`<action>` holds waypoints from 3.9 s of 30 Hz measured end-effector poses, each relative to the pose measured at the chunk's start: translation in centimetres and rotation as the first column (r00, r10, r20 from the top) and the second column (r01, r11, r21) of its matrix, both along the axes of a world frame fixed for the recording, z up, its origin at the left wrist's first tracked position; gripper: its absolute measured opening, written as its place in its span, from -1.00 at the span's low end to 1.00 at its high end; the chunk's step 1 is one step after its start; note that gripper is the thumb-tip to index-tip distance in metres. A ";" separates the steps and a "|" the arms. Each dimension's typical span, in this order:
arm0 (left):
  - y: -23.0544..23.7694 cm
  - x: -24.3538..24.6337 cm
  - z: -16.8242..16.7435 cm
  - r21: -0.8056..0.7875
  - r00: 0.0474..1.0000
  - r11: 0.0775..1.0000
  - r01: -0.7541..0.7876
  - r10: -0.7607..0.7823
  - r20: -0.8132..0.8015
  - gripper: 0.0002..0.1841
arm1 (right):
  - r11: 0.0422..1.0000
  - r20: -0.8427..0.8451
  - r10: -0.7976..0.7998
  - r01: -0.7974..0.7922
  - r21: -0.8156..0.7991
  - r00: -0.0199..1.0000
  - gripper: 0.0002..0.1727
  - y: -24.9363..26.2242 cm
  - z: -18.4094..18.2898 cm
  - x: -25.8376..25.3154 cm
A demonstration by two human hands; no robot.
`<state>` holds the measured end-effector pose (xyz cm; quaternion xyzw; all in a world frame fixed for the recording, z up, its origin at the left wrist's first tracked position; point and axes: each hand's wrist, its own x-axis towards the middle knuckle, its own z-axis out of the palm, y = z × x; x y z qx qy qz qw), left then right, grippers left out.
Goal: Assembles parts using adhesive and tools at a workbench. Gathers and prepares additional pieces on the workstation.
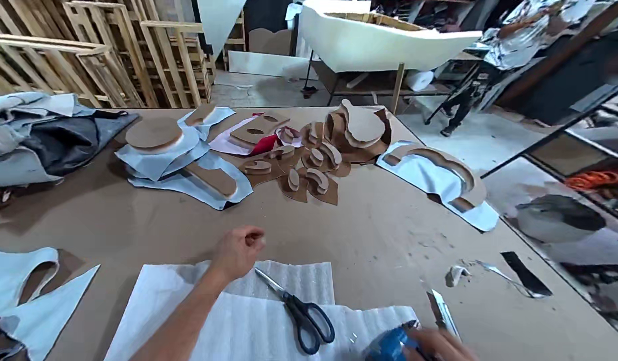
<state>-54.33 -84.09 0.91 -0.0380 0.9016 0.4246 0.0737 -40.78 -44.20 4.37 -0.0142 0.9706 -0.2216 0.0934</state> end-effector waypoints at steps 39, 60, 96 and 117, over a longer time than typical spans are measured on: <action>3.0 17.4 1.4 0.623 0.923 0.772 -0.128 -0.137 0.359 -0.61 | 0.594 0.046 -0.158 0.132 -0.793 0.986 -0.63 -13.2 -5.4 7.7; -0.8 27.2 -8.7 -0.373 0.887 0.912 0.168 -0.305 -0.346 -0.19 | 0.972 -0.215 -0.036 -0.016 -0.234 0.976 -0.14 -22.5 -8.7 14.3; 0.0 26.7 -10.8 -0.211 0.877 0.969 0.127 -0.209 -0.433 -0.57 | 0.907 -0.433 0.409 -0.409 0.099 0.803 -0.70 -21.3 -12.1 13.4; 2.6 21.6 -6.0 -0.236 0.976 0.962 0.137 -0.172 -0.134 -0.81 | 0.840 -0.353 0.541 -0.471 0.268 0.763 -0.83 -21.5 -10.5 12.8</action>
